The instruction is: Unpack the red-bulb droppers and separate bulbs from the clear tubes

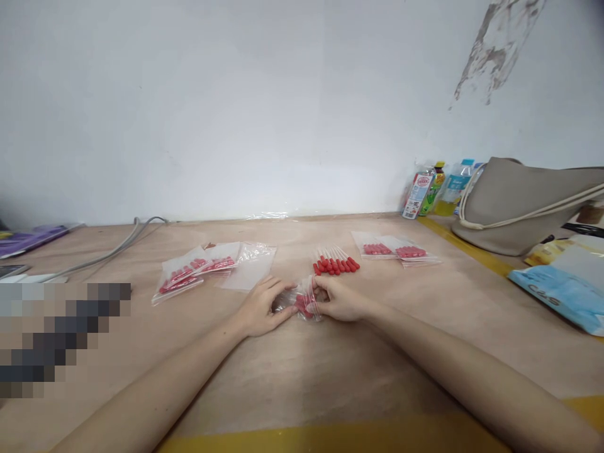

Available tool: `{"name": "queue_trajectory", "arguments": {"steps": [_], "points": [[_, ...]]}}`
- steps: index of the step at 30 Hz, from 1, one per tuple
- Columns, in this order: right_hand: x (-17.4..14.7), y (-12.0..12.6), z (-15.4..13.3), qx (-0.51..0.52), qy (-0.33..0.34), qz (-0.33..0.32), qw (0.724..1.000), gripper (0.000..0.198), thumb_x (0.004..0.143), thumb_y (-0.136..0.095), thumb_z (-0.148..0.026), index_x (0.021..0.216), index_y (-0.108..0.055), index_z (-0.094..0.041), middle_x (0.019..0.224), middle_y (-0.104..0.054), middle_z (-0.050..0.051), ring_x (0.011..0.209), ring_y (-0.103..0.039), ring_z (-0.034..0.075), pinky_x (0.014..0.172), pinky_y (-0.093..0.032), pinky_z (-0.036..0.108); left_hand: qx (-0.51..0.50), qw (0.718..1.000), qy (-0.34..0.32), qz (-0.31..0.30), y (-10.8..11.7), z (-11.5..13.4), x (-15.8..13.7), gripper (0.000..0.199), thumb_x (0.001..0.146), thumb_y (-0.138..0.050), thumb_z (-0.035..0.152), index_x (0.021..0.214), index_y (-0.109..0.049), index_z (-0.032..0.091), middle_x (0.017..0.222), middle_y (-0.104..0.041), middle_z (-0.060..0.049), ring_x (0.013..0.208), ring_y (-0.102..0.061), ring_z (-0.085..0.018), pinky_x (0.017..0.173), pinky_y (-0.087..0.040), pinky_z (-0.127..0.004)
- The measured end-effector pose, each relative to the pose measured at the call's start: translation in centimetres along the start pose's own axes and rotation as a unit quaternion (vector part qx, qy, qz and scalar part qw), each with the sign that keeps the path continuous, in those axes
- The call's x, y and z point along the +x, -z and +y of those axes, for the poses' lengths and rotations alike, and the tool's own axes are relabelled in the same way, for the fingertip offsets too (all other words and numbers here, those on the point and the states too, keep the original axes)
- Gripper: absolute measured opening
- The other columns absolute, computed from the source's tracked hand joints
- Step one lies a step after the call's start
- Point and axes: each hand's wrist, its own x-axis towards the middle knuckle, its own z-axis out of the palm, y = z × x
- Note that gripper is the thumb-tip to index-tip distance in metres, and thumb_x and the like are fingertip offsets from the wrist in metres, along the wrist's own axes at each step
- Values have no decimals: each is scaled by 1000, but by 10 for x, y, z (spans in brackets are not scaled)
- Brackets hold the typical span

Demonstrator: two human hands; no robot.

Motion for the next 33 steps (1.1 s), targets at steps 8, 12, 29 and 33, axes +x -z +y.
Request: {"name": "queue_trajectory", "arguments": {"steps": [8, 12, 29, 33], "points": [[4, -7, 5, 59, -62, 24, 996, 11, 69, -58, -12, 77, -50, -16, 69, -62, 0, 63, -58, 11, 54, -45, 21, 2, 1000, 8, 0, -1, -1, 0, 35, 78, -53, 38, 108, -52, 19, 93, -59, -6, 85, -52, -19, 77, -42, -33], [2, 5, -9, 8, -60, 64, 996, 12, 71, -53, -6, 75, -50, -17, 66, -58, -2, 60, -55, 9, 53, -44, 20, -2, 1000, 20, 0, 0, -1, 0, 36, 78, -53, 39, 109, -52, 20, 95, -58, -6, 87, -52, -20, 78, -42, -33], [3, 97, 3, -33, 83, 393, 915, 25, 75, -57, -29, 96, -57, -16, 89, -67, 7, 83, -63, 16, 77, -50, 34, 10, 999, 33, 4, 0, -3, -1, 37, 76, -54, 40, 107, -54, 19, 94, -58, -7, 87, -53, -20, 80, -42, -36], [6, 72, 29, -253, 102, 350, 896, 21, 82, -47, -20, 98, -60, -18, 96, -66, 8, 90, -60, 18, 83, -46, 36, 15, 999, 31, -1, 1, -3, -1, 37, 77, -54, 40, 108, -54, 20, 94, -59, -7, 88, -53, -21, 82, -41, -37]]}}
